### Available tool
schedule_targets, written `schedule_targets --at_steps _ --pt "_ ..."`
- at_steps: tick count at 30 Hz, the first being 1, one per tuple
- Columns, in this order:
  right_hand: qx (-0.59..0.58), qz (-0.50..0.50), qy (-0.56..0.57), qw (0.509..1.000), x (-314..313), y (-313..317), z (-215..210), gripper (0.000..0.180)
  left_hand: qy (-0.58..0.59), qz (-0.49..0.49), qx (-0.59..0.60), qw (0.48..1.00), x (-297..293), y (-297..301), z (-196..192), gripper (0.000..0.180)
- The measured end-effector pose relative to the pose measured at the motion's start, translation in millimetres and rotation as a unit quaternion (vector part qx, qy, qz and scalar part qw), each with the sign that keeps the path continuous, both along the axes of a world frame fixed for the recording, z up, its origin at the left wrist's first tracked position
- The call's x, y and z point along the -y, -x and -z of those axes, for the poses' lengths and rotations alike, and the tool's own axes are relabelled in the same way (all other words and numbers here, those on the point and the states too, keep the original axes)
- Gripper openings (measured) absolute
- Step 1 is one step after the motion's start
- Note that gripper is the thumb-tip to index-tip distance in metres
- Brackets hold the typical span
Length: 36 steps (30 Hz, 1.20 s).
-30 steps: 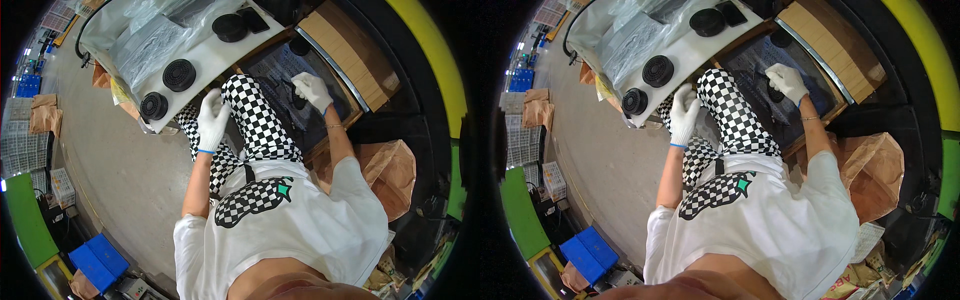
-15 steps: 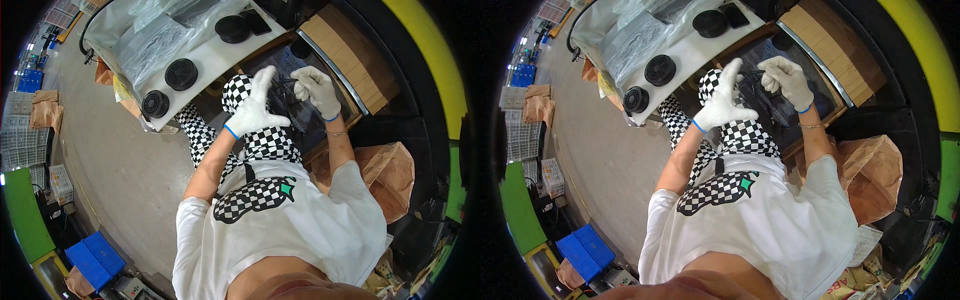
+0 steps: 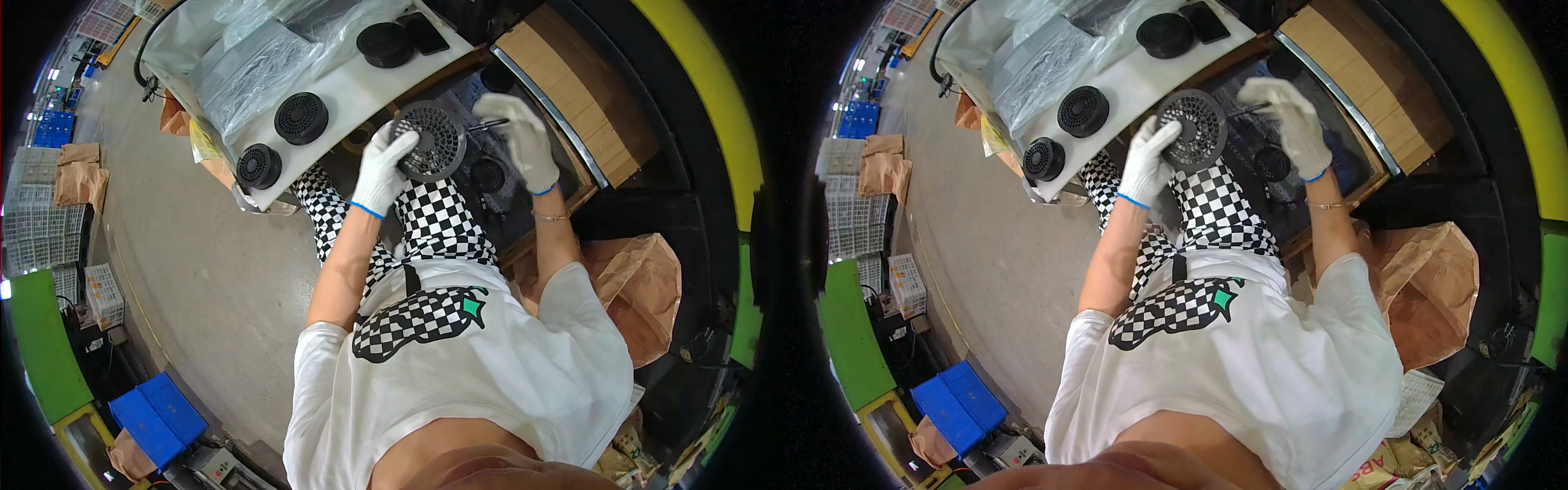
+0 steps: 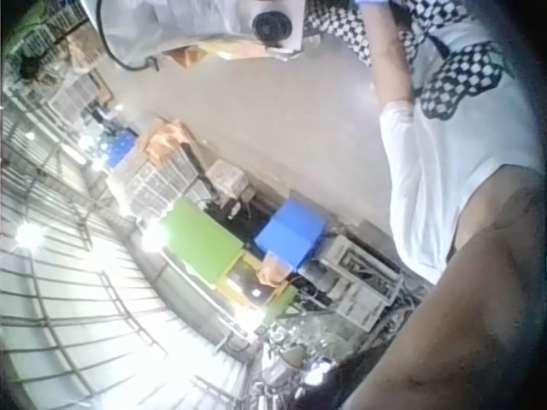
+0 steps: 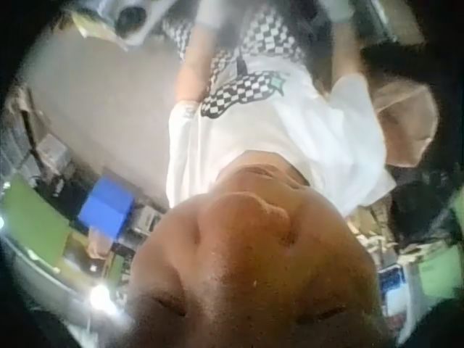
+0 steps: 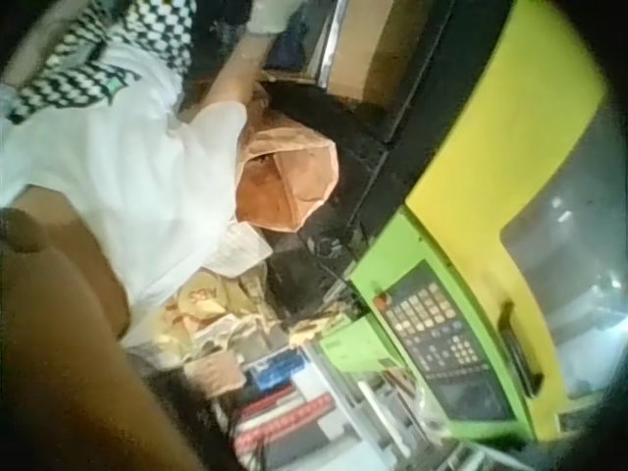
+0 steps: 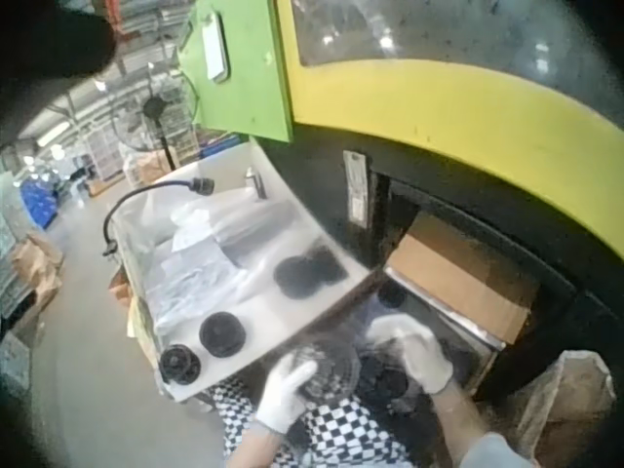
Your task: The person assembles circular plastic parts by hand at a workstation.
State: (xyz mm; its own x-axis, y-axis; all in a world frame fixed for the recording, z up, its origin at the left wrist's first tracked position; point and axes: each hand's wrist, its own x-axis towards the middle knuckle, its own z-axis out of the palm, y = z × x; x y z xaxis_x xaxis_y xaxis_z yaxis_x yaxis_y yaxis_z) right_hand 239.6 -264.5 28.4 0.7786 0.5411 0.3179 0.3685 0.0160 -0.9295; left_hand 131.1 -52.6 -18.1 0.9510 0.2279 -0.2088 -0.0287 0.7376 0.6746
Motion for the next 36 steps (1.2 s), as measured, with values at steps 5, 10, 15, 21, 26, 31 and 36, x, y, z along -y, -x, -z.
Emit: schedule_targets --at_steps 5,10,15,21,26,31,36 --pt "0.209 -0.045 0.237 0.948 -4.8 -4.7 -21.2 0.025 -0.211 0.004 -0.011 0.977 -13.8 10.8 -16.1 0.028" --pt "0.051 -0.119 0.295 0.947 -20.1 -2.4 -9.9 0.021 -0.138 -0.009 -0.01 0.99 -9.4 14.1 -12.4 0.032" --pt "-0.241 -0.149 0.045 0.958 -29.4 16.7 11.6 0.018 0.044 -0.012 -0.003 0.999 -4.8 15.6 1.8 0.033" --pt "-0.327 0.05 -0.204 0.921 -48.7 11.5 54.8 0.018 0.089 -0.062 0.007 0.994 4.2 15.7 8.6 0.03" --pt "0.262 0.185 0.565 0.76 0.1 -33.9 121.4 0.073 0.045 -0.126 -0.003 0.991 -9.6 24.0 7.8 0.027" --pt "-0.001 0.044 0.697 0.716 9.1 -17.7 205.1 0.092 0.048 -0.155 -0.011 0.987 -12.7 32.5 3.3 0.027" --pt "0.092 0.032 0.7 0.708 17.0 -3.2 245.7 0.062 0.042 -0.16 -0.022 0.986 -15.7 40.8 3.1 0.028"
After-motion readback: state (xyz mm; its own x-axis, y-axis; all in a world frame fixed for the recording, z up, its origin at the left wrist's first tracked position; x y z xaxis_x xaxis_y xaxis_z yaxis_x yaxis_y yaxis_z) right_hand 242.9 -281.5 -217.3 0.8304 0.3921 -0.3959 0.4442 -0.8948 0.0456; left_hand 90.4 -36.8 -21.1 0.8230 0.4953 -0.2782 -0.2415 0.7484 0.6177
